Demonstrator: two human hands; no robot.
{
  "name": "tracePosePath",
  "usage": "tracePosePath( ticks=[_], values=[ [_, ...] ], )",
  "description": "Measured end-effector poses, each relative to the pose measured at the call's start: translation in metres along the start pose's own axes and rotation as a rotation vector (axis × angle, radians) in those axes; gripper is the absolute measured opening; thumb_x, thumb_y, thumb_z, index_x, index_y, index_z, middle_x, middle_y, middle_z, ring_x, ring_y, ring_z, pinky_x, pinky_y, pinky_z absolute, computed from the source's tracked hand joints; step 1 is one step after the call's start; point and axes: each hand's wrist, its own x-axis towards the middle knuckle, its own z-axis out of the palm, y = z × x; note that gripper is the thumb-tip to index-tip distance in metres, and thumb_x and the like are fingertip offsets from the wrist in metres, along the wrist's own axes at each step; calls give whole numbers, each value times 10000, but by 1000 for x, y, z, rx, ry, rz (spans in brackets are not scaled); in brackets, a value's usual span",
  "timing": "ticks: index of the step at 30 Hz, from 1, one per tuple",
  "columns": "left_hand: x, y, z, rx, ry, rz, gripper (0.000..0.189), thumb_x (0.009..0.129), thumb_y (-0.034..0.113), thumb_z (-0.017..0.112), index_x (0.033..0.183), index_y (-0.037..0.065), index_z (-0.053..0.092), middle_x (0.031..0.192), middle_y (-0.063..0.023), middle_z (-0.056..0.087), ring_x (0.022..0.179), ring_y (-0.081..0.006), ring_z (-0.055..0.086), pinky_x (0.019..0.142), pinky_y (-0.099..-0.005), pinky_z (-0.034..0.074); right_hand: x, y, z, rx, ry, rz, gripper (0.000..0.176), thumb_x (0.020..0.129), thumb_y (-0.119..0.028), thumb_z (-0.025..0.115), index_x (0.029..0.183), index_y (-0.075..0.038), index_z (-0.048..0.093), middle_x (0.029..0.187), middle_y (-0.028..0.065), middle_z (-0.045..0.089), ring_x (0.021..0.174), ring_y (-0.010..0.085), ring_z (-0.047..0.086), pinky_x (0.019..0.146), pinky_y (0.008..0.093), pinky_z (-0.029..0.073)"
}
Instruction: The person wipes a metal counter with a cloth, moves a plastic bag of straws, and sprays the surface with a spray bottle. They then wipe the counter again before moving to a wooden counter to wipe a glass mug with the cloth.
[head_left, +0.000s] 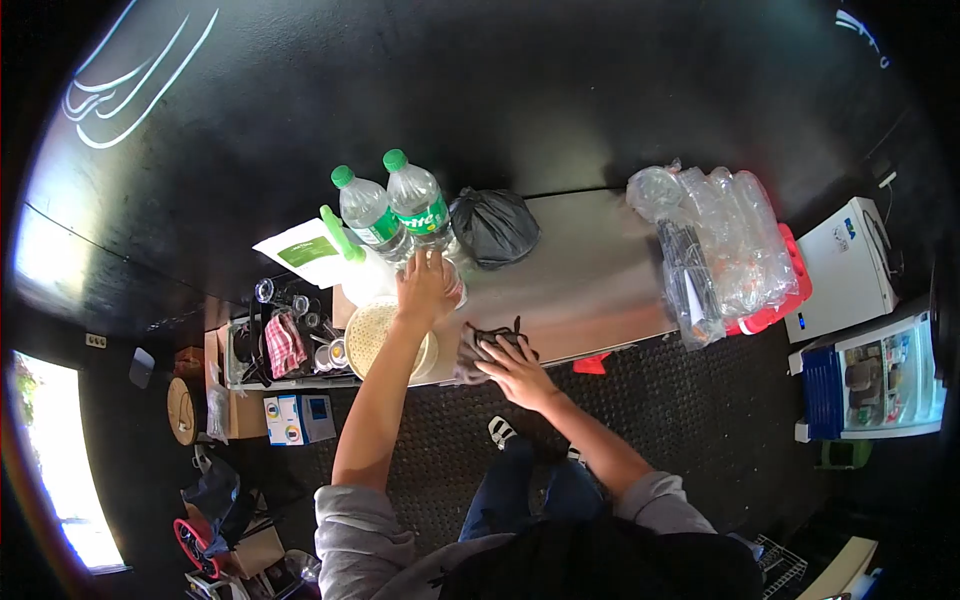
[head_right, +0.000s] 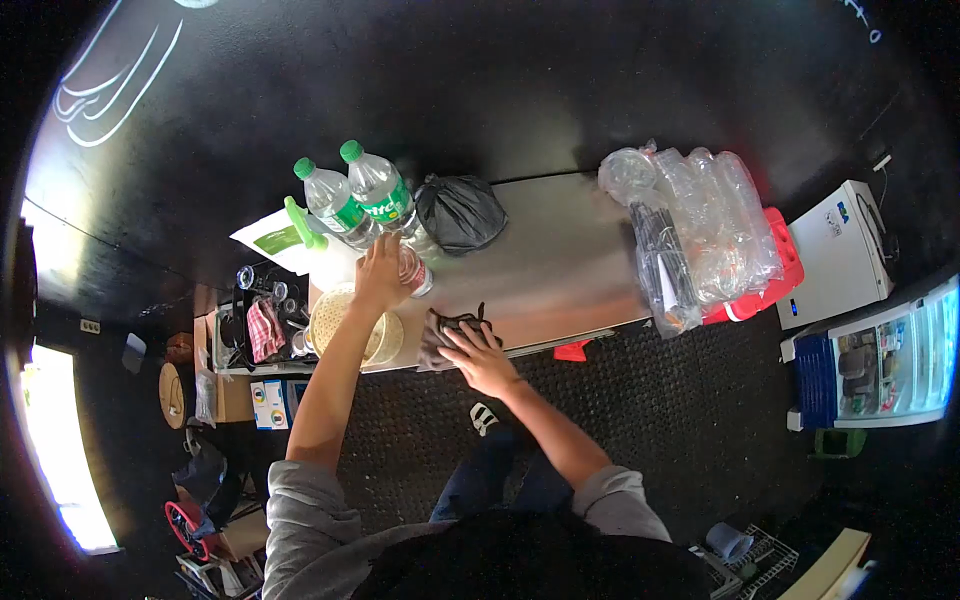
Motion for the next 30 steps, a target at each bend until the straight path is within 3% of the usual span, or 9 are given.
tracePosePath(
  ticks=[3, 7, 11, 13, 16, 22, 26, 27, 30],
  values=[
    [-38, 19, -9, -194, 431, 228, 715, 716, 211, 712, 1333, 66, 381, 1341, -164, 406, 1230, -351, 409, 988, -462, 358, -44, 44, -34, -90, -89, -47, 435, 820, -164, 632, 1242, -175, 530, 1446, 97, 355, 1310, 324, 360, 1066, 554, 251],
    [-83, 35, 8, -289, 417, 250, 659, 696, 190, 698, 1285, 62, 433, 1276, -161, 446, 1194, -354, 424, 985, -467, 337, -89, 110, -74, -120, 100, 223, 402, 871, -293, 573, 1227, -124, 494, 1420, 153, 371, 1280, 371, 372, 1023, 583, 287],
    [-108, 54, 30, -294, 461, 210, 609, 699, 119, 687, 1259, 42, 462, 1267, -171, 454, 1192, -359, 430, 999, -462, 331, -45, 182, -77, -250, 215, 484, 447, 916, -387, 470, 1293, -147, 455, 1477, 147, 288, 1332, 396, 290, 1031, 638, 223],
    [-119, 61, 32, -392, 464, 234, 586, 711, 97, 676, 1255, 30, 468, 1276, -187, 455, 1204, -371, 426, 1013, -458, 339, -6, 197, -75, -208, 162, 893, 488, 920, -399, 441, 1364, -198, 411, 1522, 126, 195, 1370, 407, 204, 1039, 668, 159],
    [-132, 67, 40, -567, 455, 242, 533, 727, 44, 664, 1229, 10, 489, 1271, -208, 465, 1207, -382, 437, 1014, -442, 365, 33, 170, -47, -276, 56, 785, 511, 924, -410, 422, 1406, -251, 365, 1541, 105, 140, 1386, 410, 148, 1043, 680, 125],
    [-152, 74, 73, -948, 329, 31, 472, 785, 67, 667, 1215, -9, 487, 1214, -200, 510, 1155, -342, 503, 963, -391, 411, -5, 55, -11, -57, 141, 214, 372, 860, -256, 565, 1230, -221, 559, 1413, 69, 410, 1262, 308, 378, 1033, 566, 259],
    [-146, 85, 145, -1340, 408, -68, 493, 835, 118, 664, 1257, -12, 444, 1263, -187, 489, 1193, -295, 476, 953, -380, 411, -53, 38, -49, 163, -1, 272, 403, 818, -96, 595, 1216, -150, 559, 1273, 71, 524, 1206, 288, 442, 1008, 429, 339],
    [-147, 100, 143, -1442, 387, -197, 542, 843, 178, 673, 1281, -9, 414, 1283, -171, 473, 1205, -280, 459, 965, -381, 398, -59, 34, -64, 358, 124, 325, 430, 776, -8, 615, 1192, -71, 524, 1134, 118, 575, 1123, 321, 514, 959, 394, 396],
    [-149, 145, 121, -1680, 255, -378, 635, 831, 280, 699, 1313, 15, 382, 1293, -148, 460, 1212, -247, 444, 993, -379, 362, -73, 26, -83, 722, 456, 457, 442, 748, -6, 652, 1156, -30, 484, 1068, 157, 579, 1053, 345, 561, 912, 408, 433]
  ],
)
